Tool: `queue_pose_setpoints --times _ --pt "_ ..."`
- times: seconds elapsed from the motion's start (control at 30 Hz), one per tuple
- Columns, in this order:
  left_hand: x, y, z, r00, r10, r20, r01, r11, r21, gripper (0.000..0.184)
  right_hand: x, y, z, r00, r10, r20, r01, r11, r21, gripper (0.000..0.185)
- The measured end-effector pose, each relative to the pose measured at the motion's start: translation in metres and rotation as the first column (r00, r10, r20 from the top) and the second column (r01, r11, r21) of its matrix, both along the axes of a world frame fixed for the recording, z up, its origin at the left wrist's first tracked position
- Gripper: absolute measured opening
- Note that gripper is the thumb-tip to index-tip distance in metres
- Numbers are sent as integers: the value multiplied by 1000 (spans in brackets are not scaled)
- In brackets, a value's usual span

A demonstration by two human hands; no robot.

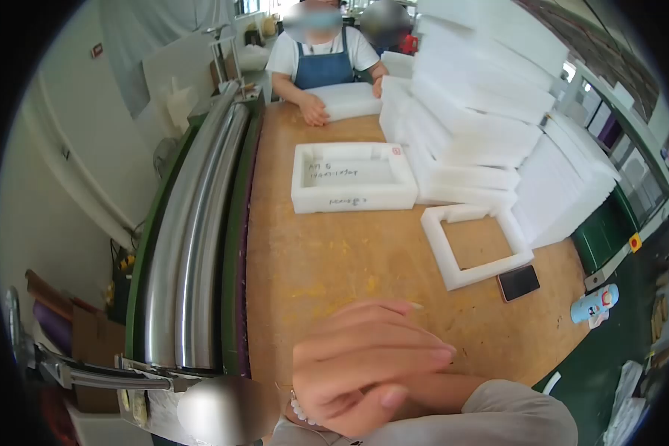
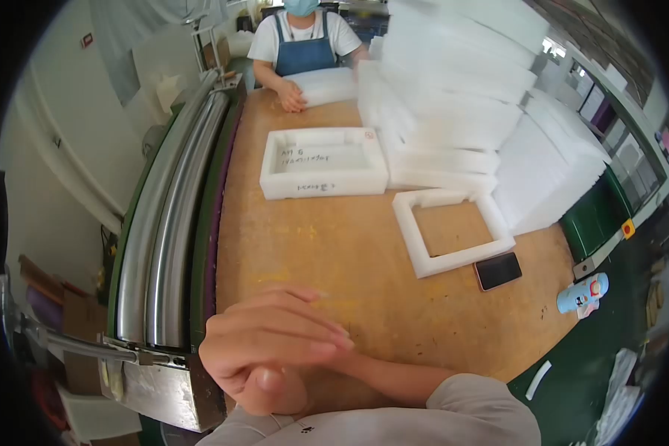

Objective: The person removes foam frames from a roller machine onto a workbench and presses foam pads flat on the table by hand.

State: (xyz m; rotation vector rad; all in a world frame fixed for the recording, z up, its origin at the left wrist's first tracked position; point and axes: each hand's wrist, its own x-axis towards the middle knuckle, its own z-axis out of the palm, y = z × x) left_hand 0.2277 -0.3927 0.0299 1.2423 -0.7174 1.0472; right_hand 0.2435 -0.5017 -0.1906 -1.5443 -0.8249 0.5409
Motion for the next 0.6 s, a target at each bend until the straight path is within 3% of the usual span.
queue_pose_setpoints --times 0.03,0.07,0.2,0.3,0.37,0.43,0.5,0.53,0.6 --pt "-5 -5 -2 987 119 -106 -116 993 37 42 -3 2 -2 1000 4 -1 -4 1000 8 14" --pt "-8 -14 -5 991 80 -110 -75 996 55 42 -5 4 -5 1000 -8 -15 8 1000 13 14" --pt "-11 -63 -18 925 -363 -113 347 927 -140 32 -9 10 -10 980 -176 -95 183 980 72 14" --pt "-21 -117 -32 793 -528 -305 549 836 -20 20 -11 7 -8 956 -248 -155 262 962 74 14" --pt "-41 -140 -42 476 -722 -502 780 611 -138 23 1 2 -5 988 -122 -93 134 980 144 13" --pt "-46 -137 -53 541 -672 -507 784 620 14 27 7 6 -3 964 -95 -249 139 976 169 14" --pt "-60 -124 -69 556 -569 -606 703 711 -21 27 17 11 -8 909 33 -414 134 920 368 15" --pt "-65 -117 -77 579 -480 -660 631 776 -10 27 25 1 4 947 -19 -320 130 936 328 16" --pt "-93 -97 -95 509 -333 -794 439 893 -93 25 51 -41 48 993 -60 99 49 992 112 23"
